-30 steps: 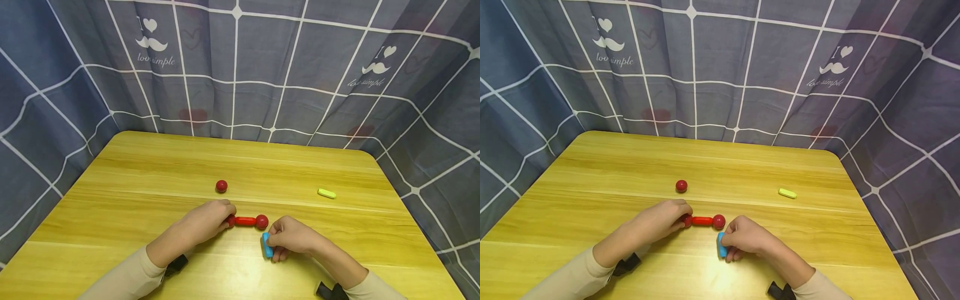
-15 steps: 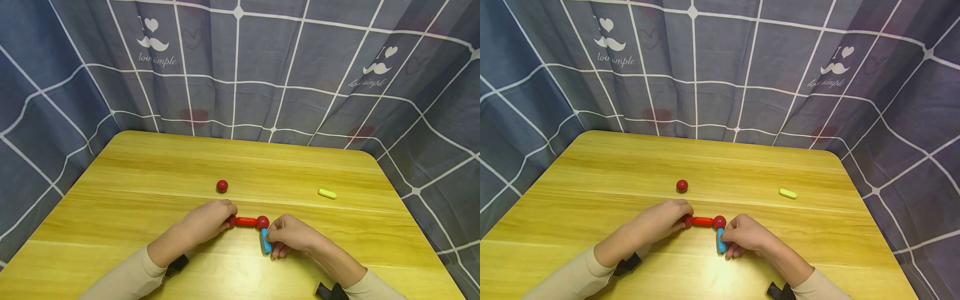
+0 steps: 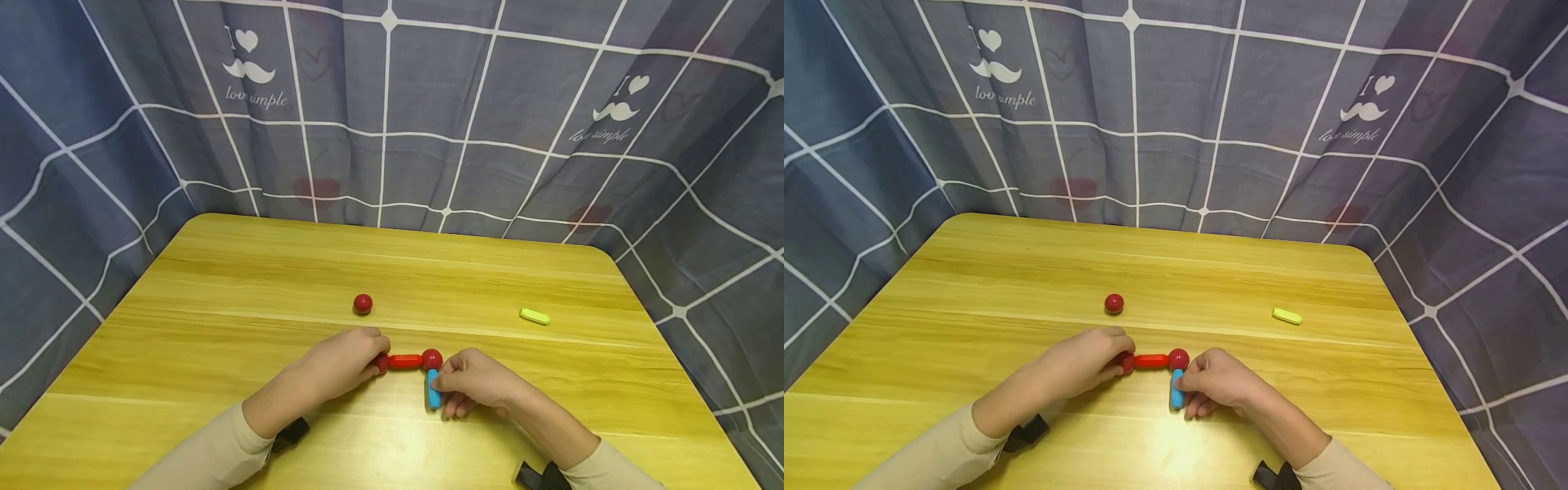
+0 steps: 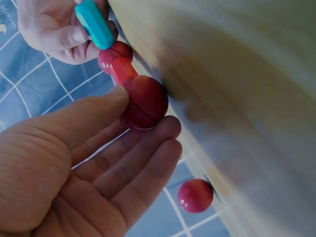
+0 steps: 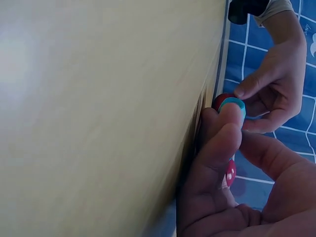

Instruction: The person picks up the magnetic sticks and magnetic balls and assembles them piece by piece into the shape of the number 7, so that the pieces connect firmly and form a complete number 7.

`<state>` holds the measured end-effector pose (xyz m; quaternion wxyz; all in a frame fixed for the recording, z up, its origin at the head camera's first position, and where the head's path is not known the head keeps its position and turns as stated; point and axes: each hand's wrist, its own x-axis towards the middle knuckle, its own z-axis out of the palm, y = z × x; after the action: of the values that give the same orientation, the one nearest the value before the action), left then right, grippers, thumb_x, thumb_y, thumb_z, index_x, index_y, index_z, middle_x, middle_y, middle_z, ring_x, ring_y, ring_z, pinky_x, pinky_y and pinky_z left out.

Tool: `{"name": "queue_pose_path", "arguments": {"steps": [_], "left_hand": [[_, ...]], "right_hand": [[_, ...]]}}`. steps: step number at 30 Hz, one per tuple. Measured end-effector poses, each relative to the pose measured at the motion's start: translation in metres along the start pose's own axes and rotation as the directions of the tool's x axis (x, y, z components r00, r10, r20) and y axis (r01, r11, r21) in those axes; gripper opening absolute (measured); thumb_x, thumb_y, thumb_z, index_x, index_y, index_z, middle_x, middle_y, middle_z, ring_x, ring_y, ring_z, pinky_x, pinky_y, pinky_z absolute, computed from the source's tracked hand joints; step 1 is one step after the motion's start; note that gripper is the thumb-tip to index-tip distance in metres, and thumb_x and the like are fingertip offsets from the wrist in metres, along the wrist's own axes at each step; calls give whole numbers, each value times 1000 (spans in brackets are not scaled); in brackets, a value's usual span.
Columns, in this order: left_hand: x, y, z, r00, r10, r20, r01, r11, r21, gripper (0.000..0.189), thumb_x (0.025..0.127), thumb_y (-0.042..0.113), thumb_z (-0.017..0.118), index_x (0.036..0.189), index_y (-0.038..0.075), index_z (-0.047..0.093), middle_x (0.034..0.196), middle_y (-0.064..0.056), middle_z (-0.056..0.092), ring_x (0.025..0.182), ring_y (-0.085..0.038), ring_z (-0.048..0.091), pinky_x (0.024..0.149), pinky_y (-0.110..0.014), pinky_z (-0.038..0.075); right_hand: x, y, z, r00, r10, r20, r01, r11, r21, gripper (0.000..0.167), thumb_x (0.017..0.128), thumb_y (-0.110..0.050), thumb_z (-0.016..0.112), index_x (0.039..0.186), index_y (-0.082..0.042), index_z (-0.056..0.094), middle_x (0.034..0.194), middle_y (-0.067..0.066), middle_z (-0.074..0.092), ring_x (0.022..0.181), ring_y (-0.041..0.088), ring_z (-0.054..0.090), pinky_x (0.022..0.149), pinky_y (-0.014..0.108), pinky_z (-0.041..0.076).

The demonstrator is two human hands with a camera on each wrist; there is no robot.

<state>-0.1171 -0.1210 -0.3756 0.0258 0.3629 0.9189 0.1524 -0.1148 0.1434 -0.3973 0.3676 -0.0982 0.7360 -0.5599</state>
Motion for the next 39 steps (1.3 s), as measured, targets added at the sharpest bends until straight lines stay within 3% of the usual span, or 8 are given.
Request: {"name": "queue_pose_path", "arguments": {"steps": [25, 34, 39], "left_hand": [[3, 0, 0, 1000, -6, -24, 6, 1000, 20, 14, 86, 12, 76, 88, 12, 63, 81, 5, 53, 69, -7, 49, 62, -21, 46], [2, 0, 1, 999, 7, -41, -6, 1000, 24, 14, 86, 11, 76, 87, 12, 63, 81, 4, 54, 68, -7, 49, 62, -20, 47], [1, 0, 2, 999, 3, -40, -2, 1000, 24, 13, 86, 11, 76, 87, 12, 63, 81, 4, 54, 69, -7, 50, 62, -20, 47]], "right_hand": [[-5, 1, -3, 1000, -25, -16, 23, 996, -87, 21, 92, -17, 66, 90, 4, 67, 79, 17, 69, 60, 19, 65, 54, 28, 52], [-13, 2, -15, 994, -73, -82, 59, 986, -156, 17, 93, -13, 63, 98, 3, 62, 84, 16, 65, 68, 26, 60, 61, 36, 52], [-16, 1, -25, 974, -103, -200, 40, 954, -299, 16, 92, -17, 66, 98, -2, 63, 81, 12, 65, 69, 26, 61, 61, 36, 52]]}}
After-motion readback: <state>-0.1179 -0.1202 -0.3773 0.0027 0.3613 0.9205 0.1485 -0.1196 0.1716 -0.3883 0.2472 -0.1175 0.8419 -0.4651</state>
